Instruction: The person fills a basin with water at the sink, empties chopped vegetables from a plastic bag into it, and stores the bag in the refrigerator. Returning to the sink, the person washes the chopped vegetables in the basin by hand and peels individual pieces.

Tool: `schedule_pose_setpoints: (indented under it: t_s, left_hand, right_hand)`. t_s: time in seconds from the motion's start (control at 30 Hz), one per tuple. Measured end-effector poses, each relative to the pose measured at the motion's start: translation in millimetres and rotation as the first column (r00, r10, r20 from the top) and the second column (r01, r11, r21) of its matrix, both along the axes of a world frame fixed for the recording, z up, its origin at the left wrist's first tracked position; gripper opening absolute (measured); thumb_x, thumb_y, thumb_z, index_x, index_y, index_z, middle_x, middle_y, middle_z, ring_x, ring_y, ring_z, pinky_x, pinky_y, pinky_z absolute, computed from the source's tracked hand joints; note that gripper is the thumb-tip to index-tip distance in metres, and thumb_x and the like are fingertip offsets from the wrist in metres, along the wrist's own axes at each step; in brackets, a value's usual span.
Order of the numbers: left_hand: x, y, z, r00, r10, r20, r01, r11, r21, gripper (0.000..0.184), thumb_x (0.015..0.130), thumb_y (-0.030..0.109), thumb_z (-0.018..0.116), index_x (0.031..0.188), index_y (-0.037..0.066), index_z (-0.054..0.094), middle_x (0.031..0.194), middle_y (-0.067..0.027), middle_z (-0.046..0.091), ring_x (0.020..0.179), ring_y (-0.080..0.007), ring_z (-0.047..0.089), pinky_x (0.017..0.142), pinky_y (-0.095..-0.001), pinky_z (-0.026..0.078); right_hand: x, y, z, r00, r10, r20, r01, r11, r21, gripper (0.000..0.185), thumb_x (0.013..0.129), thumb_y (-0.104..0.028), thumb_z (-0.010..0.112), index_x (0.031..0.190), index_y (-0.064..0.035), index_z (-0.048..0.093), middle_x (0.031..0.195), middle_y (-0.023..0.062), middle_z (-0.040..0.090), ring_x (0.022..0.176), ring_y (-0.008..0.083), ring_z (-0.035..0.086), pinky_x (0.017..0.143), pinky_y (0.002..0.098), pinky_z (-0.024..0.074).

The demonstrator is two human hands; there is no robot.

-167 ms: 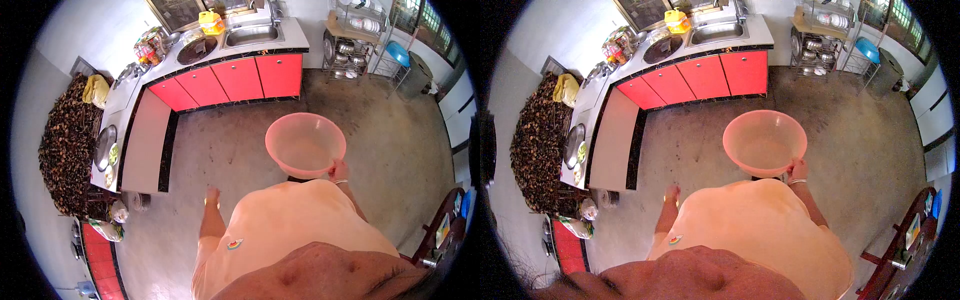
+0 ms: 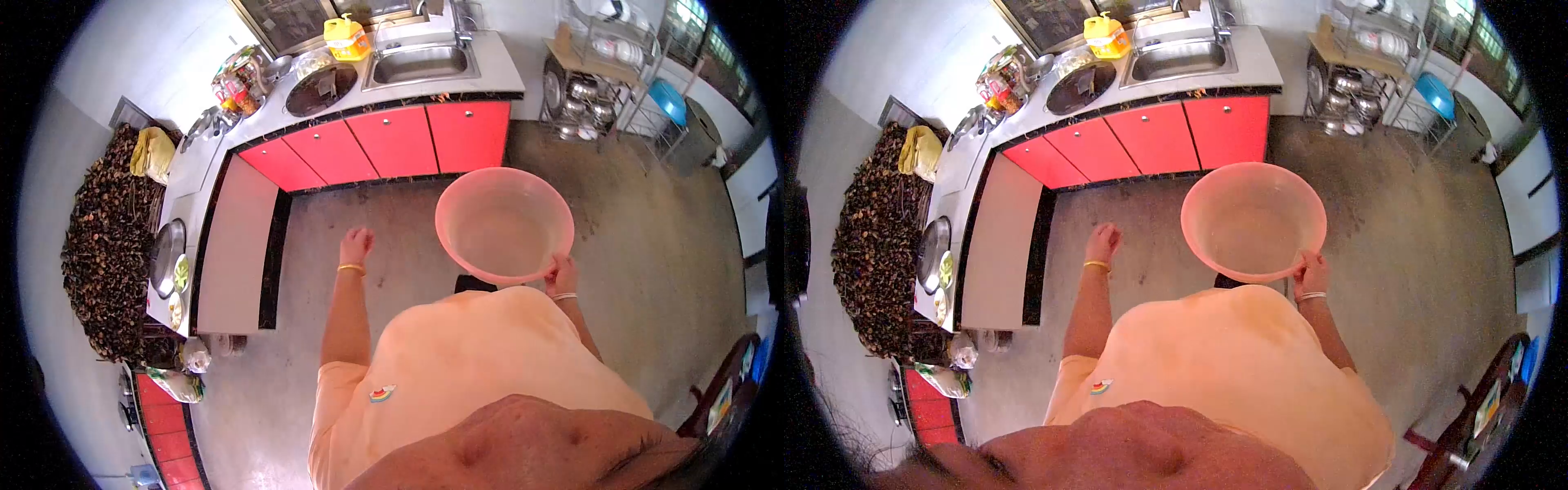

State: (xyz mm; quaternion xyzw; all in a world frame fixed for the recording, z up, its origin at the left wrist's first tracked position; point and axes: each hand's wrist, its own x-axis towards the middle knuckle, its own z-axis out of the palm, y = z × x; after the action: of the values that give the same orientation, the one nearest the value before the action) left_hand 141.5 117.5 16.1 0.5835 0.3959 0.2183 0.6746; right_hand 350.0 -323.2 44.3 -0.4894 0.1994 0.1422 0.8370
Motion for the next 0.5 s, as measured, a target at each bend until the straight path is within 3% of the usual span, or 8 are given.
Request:
schedule_pose_setpoints:
  t_s: [0.03,0.1,0.2,0.27,0.3,0.37,0.4,0.5]
  left_hand:
    - [60.2,-8.6,37.0,0.984,-0.019,0.178,0.027,0.999,-0.042,0.021,0.086,0.023,0.059,0.095,0.004,0.058,0.082,-0.0050,0.063,0.068,-0.0115,0.059,0.057,-0.0224,0.045]
    - [113.2,-22.3,28.1,0.958,-0.021,0.287,0.048,0.995,-0.086,0.026,0.087,0.024,0.059,0.103,0.004,0.054,0.081,-0.0037,0.062,0.068,-0.0116,0.058,0.057,-0.0232,0.045]
    - [198.6,-5.1,38.0,0.983,-0.058,0.173,0.073,0.994,-0.081,0.031,0.088,0.026,0.059,0.109,0.004,0.051,0.084,-0.0035,0.061,0.069,-0.0124,0.058,0.059,-0.0241,0.046]
    - [247.5,19.8,71.8,0.993,-0.012,0.113,0.048,0.947,-0.319,0.031,0.088,0.025,0.059,0.109,0.004,0.050,0.088,-0.0043,0.060,0.067,-0.0124,0.057,0.058,-0.0254,0.046]
    - [262.9,34.9,69.6,0.995,-0.009,0.103,0.042,0.943,-0.329,0.031,0.088,0.025,0.059,0.109,0.004,0.050,0.088,-0.0043,0.060,0.067,-0.0124,0.057,0.058,-0.0254,0.046]
    - [297.7,78.2,76.3,0.933,0.154,0.326,0.020,0.880,-0.474,0.029,0.088,0.027,0.059,0.106,0.005,0.052,0.088,-0.0056,0.061,0.076,-0.0135,0.060,0.064,-0.0274,0.050]
    - [309.5,97.4,71.8,0.935,0.165,0.314,0.011,0.872,-0.490,0.029,0.088,0.027,0.059,0.106,0.005,0.052,0.088,-0.0056,0.061,0.076,-0.0135,0.060,0.064,-0.0274,0.050]
    - [357.8,162.0,65.1,0.929,0.126,0.348,0.012,0.930,-0.369,0.027,0.088,0.023,0.060,0.104,0.002,0.052,0.091,-0.0076,0.061,0.079,-0.0154,0.061,0.067,-0.0277,0.052]
  right_hand:
    - [32.7,11.2,-6.0,1.000,0.010,0.011,-0.010,1.000,-0.020,0.015,0.077,-0.009,0.062,0.085,-0.0082,0.050,0.060,-0.0017,0.048,0.046,0.0085,0.045,0.039,0.0202,0.0356]
    - [77.4,47.8,-25.8,0.980,0.166,0.112,-0.166,0.986,-0.009,0.011,0.080,-0.009,0.061,0.083,-0.0088,0.050,0.063,-0.0018,0.049,0.047,0.0073,0.044,0.040,0.0202,0.0350]
    - [176.3,141.8,-6.4,0.966,0.214,0.146,-0.212,0.977,-0.032,0.008,0.082,-0.009,0.060,0.084,-0.0075,0.052,0.065,-0.0020,0.051,0.048,0.0066,0.044,0.041,0.0205,0.0351]
    - [226.9,208.0,40.8,0.958,0.239,0.160,-0.244,0.970,0.008,0.008,0.082,-0.009,0.060,0.084,-0.0070,0.053,0.066,-0.0021,0.051,0.050,0.0067,0.045,0.041,0.0205,0.0356]
    - [245.2,232.2,52.8,0.951,0.267,0.156,-0.274,0.962,0.022,0.008,0.082,-0.009,0.061,0.085,-0.0065,0.054,0.066,-0.0022,0.052,0.051,0.0068,0.046,0.042,0.0206,0.0361]
    - [292.9,286.7,65.4,0.925,0.327,0.195,-0.340,0.940,0.034,0.008,0.083,-0.009,0.061,0.086,-0.0062,0.054,0.067,-0.0023,0.053,0.052,0.0071,0.047,0.042,0.0205,0.0370]
    - [310.4,308.4,64.4,0.896,0.384,0.225,-0.402,0.915,0.039,0.009,0.083,-0.010,0.061,0.088,-0.0059,0.055,0.068,-0.0024,0.053,0.052,0.0073,0.048,0.043,0.0205,0.0380]
    - [355.6,377.8,69.1,0.889,0.407,0.210,-0.424,0.905,0.040,0.010,0.083,-0.012,0.062,0.088,-0.0063,0.055,0.070,-0.0016,0.055,0.054,0.0081,0.051,0.045,0.0213,0.0411]
